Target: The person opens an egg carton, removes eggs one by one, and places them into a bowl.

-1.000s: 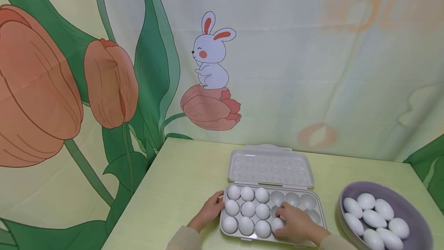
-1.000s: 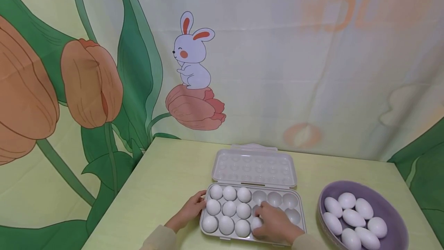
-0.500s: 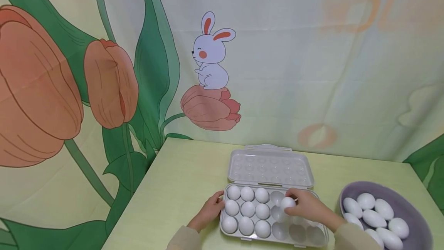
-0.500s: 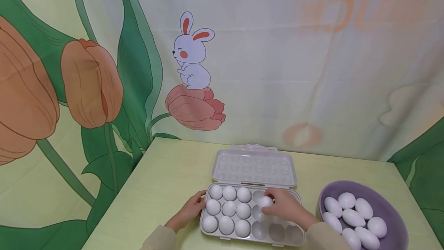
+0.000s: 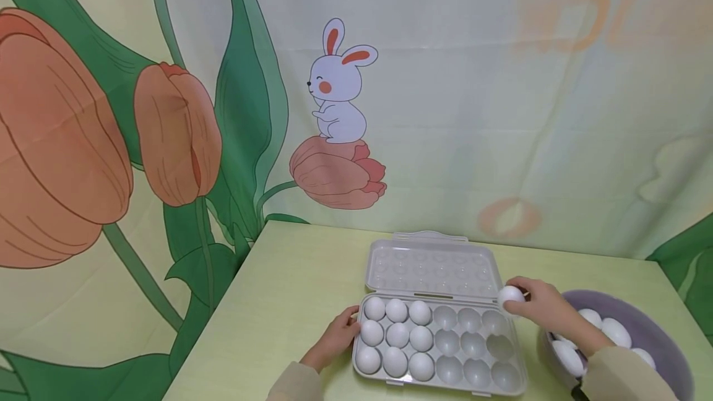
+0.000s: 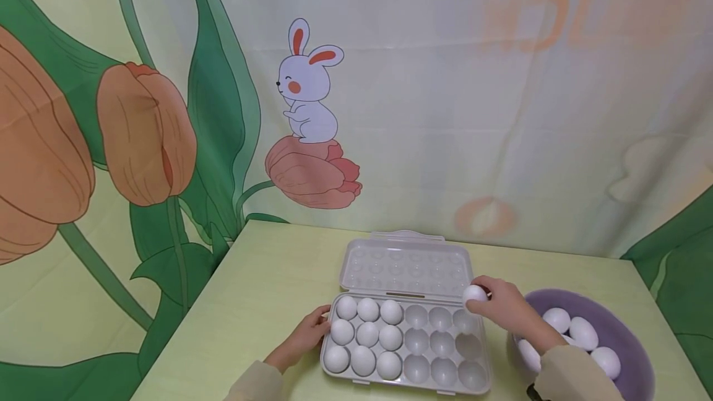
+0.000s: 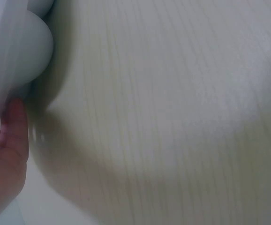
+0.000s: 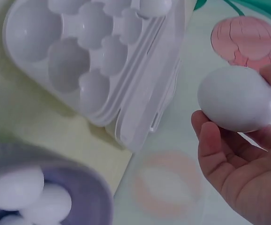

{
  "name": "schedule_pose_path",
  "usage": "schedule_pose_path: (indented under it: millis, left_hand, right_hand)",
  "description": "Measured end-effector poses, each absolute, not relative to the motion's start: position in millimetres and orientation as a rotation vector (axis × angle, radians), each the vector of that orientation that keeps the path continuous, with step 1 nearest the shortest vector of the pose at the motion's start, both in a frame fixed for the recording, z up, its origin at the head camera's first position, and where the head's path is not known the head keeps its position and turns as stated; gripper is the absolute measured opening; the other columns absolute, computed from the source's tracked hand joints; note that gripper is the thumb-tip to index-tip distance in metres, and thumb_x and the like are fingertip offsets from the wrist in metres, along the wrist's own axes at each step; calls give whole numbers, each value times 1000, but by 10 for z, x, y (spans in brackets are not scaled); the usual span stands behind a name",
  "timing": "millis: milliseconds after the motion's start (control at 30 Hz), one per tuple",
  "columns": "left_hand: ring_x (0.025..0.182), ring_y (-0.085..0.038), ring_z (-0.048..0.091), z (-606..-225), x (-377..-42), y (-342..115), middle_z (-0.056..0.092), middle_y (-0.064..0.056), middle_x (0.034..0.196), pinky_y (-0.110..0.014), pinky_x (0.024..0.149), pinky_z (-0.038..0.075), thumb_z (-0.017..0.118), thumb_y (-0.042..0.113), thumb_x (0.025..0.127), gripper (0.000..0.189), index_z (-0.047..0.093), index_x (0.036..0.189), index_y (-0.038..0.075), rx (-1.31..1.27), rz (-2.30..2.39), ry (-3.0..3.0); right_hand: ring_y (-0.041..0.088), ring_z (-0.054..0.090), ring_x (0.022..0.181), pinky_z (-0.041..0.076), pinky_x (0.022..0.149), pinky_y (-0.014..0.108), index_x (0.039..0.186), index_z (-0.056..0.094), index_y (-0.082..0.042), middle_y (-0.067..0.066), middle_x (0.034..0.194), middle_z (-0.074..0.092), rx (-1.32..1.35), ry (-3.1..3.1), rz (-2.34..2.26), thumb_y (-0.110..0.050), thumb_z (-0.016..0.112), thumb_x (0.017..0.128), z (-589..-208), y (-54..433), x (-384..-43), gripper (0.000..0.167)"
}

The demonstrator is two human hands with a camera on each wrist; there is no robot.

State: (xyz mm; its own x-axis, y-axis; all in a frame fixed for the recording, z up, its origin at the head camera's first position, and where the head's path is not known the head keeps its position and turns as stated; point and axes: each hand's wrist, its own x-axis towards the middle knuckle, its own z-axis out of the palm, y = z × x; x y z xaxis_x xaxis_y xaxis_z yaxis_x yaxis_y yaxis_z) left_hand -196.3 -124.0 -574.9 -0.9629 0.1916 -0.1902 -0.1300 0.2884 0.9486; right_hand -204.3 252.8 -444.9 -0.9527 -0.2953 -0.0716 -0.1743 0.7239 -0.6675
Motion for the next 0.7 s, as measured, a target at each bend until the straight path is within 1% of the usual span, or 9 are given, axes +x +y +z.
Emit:
schedule_pose_path:
  millis: [300,467,567,633,700]
  left_hand:
    - [76,-14,48,-5744,-1968,-1250,48,-10,89,-26,61,46,40,7,88,45,33,130,-6,52,1726,2287]
    - [76,-14,48,-5750,-1968,-1248,48,-9,89,-26,60,45,40,8,88,45,34,130,-6,59,1733,2285]
    - [76,-14,49,-5765,-1974,-1248,49,-11,90,-27,60,45,40,7,88,44,34,130,-6,74,1734,2290]
    - [76,-14,49,-5771,-1976,-1249,49,-11,90,-28,60,46,40,7,88,44,34,130,-6,74,1733,2291]
    - [76,-15,49,-5777,-1977,-1251,49,-11,90,-28,61,46,40,7,88,44,34,130,-5,72,1729,2291]
  right_hand:
    - [16,52,77,42,58,28,116,49,6,18,99,59,-240,2830,-938,-29,54,84,-4318,2943,-2057,48]
    - [19,54,80,42,61,29,113,51,7,19,98,59,-169,2848,-836,-34,53,84,-4313,3172,-2072,50]
    - [19,53,79,42,61,30,110,52,8,19,96,60,-148,2851,-777,-35,54,83,-4331,3318,-2097,51]
    - [22,53,79,44,62,32,110,51,10,22,97,58,-117,2835,-752,-36,55,83,-4346,3412,-2110,53]
    - [27,54,81,45,63,35,111,48,12,27,100,55,-73,2814,-731,-37,55,83,-4357,3501,-2125,57]
